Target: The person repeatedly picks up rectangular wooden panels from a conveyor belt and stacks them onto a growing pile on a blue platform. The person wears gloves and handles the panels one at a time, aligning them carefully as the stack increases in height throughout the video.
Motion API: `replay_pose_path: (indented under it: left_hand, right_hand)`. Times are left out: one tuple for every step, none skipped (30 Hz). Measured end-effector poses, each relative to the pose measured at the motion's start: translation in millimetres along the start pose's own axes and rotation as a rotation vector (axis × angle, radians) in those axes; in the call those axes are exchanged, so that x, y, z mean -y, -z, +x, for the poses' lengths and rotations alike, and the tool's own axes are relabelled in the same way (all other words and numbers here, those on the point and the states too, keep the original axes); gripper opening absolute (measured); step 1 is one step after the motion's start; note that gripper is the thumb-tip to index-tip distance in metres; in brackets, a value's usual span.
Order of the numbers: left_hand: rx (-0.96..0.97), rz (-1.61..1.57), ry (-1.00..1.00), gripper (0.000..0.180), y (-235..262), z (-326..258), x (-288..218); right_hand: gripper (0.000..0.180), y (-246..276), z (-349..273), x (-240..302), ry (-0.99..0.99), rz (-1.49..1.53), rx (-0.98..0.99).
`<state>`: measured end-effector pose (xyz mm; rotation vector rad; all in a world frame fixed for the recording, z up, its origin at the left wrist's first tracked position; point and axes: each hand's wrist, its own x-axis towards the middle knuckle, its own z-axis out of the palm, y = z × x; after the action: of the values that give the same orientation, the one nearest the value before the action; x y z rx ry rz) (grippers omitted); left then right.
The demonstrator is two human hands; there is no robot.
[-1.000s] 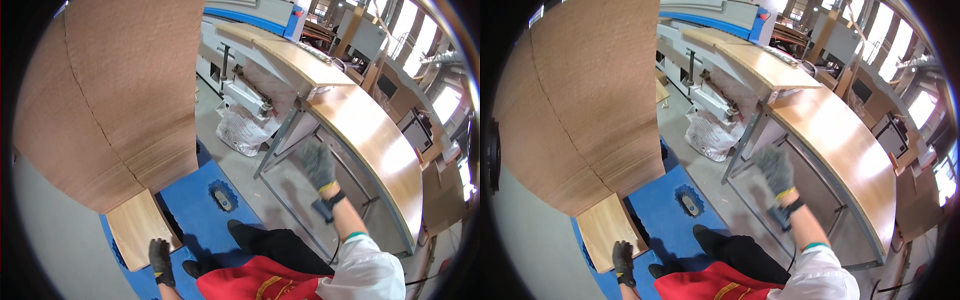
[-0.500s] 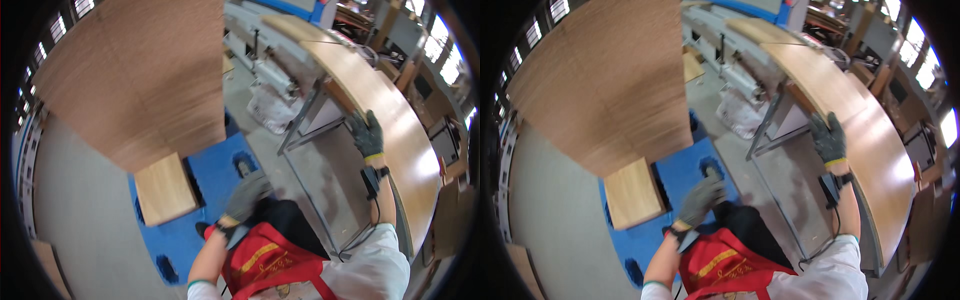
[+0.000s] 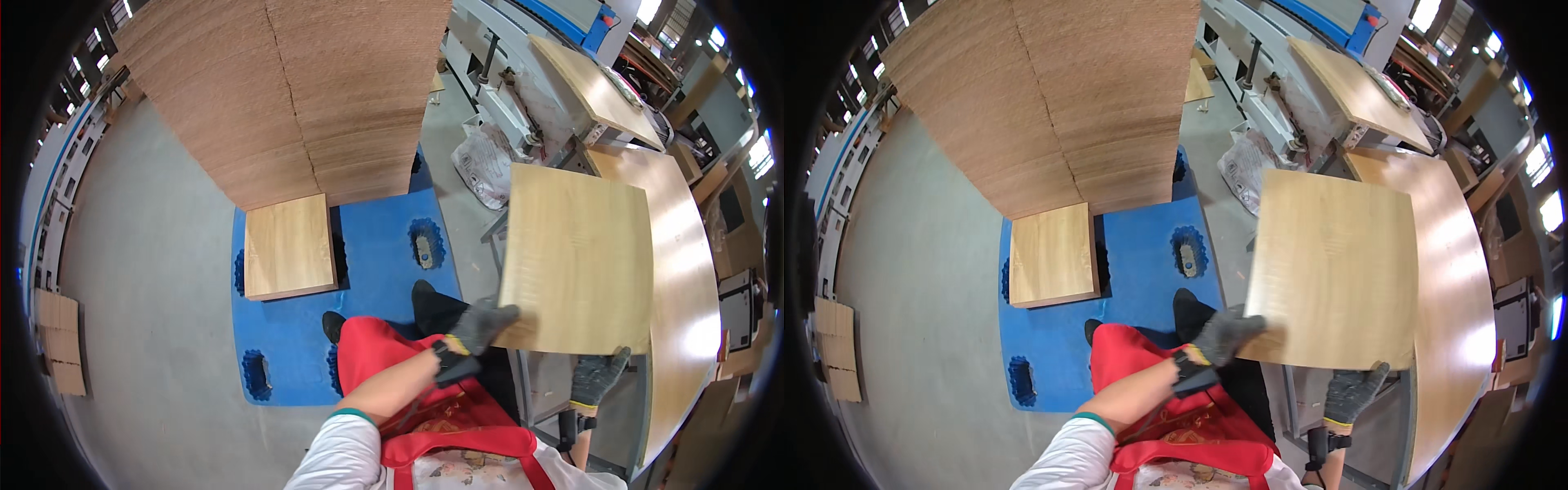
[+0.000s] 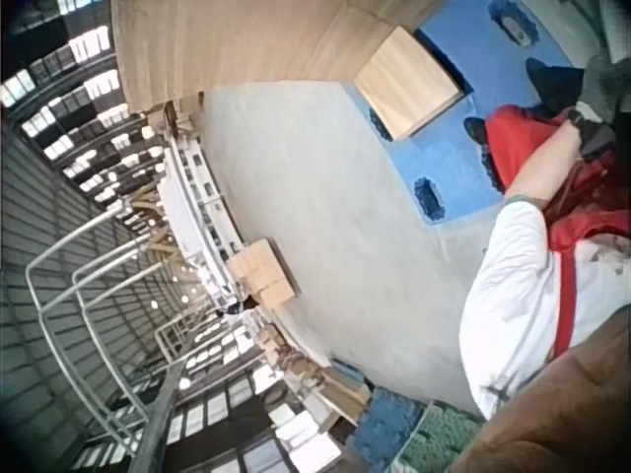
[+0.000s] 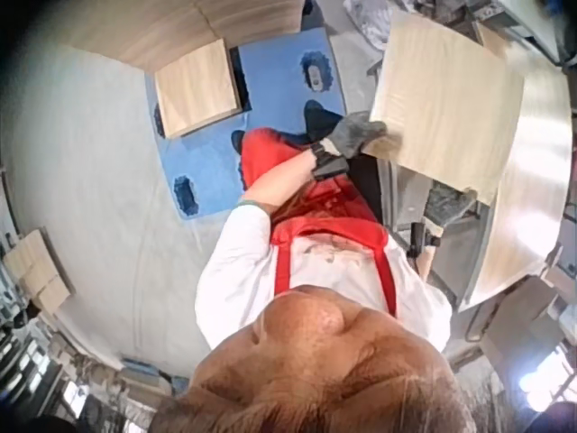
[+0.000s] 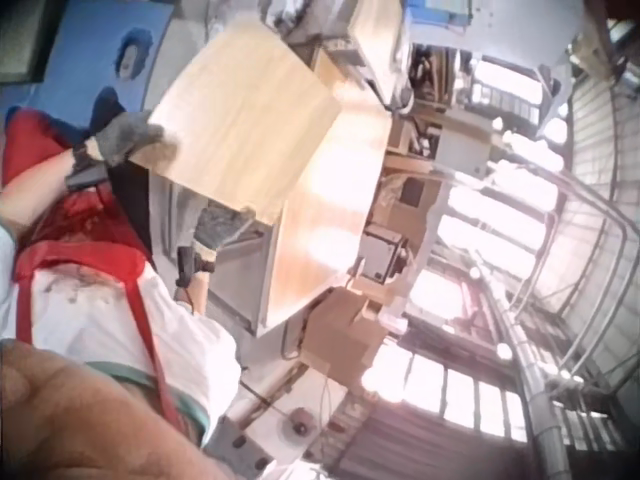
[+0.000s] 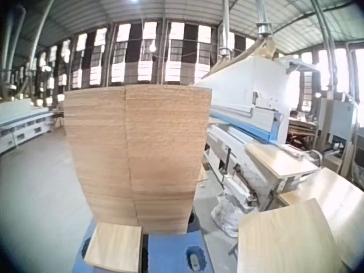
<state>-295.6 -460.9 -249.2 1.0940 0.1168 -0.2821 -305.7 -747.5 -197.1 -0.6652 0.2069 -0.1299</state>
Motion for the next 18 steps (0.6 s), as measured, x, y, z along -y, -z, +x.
replay_pose_path:
  left_hand:
    - [-0.044, 0.295, 0.028, 0.038, 27, -14, -9]
    - [-0.078, 0.163, 0.015, 0.038, 54, -25, 4]
    - [-0.111, 0.03, 0.006, 0.039, 77, -35, 22]
    - [-0.131, -0.199, -0.038, 0.04, 94, -57, 28]
    - [-0.152, -0.433, -0.076, 0.041, 114, -87, 34]
    - [-0.187, -0.67, -0.118, 0.044, 132, -119, 42]
    - [-0.235, -0.867, -0.208, 0.047, 132, -131, 34]
    - [-0.276, -1.064, -0.316, 0.05, 130, -146, 21]
    - [-0.353, -1.227, -0.482, 0.054, 123, -162, 6]
    - [-0.43, -1.088, -0.597, 0.057, 133, -175, 15]
    - [-0.451, -0.965, -0.604, 0.056, 136, -179, 14]
    - [-0.48, -0.839, -0.605, 0.055, 138, -182, 12]
    - [-0.508, -0.717, -0.603, 0.055, 140, -186, 10]
    - [-0.658, -0.938, -0.492, 0.047, 141, -184, 2]
    - [-0.819, -0.611, -0.5, 0.042, 156, -177, 9]
    - [-0.962, -0.278, -0.497, 0.037, 177, -168, 23]
    - [-1.043, -0.552, -0.448, 0.026, 190, -159, 14]
    - [-1.139, -0.83, -0.426, 0.018, 201, -149, 4]
  right_hand:
    - [0.04, 4, -6, -1, 0.022, -0.152, -0.02]
    - [0.039, 3, -11, -6, 0.036, -0.302, -0.027]
    - [0.04, 3, -12, -10, 0.049, -0.454, -0.038]
    - [0.039, 6, -13, -20, 0.02, -0.54, 0.009]
    - [0.038, 6, -15, -31, -0.005, -0.632, 0.061]
    - [0.037, -16, -17, -49, -0.093, -0.67, 0.166]
    - [0.036, -37, -18, -72, -0.248, -0.545, 0.155]
    - [0.036, -60, -17, -97, -0.409, -0.433, 0.129]
    - [0.037, -77, -15, -127, -0.646, -0.158, -0.004]
    - [0.038, -76, -14, -162, -0.722, -0.073, 0.108]
    - [0.039, -75, -12, -197, -0.796, 0.014, 0.225]
    - [0.039, -113, -21, -227, -0.823, -0.06, 0.221]
    - [0.039, -149, -36, -258, -0.85, -0.138, 0.217]
    - [0.039, -148, -45, -289, -0.905, -0.12, 0.248]
    - [0.039, -140, -47, -329, -0.959, -0.096, 0.28]
    - [0.038, -133, -53, -364, -0.99, -0.089, 0.297]
    - [0.037, -123, -57, -399, -1.019, -0.082, 0.31]
    - [0.037, -97, -60, -442, -0.888, -0.257, 0.475]
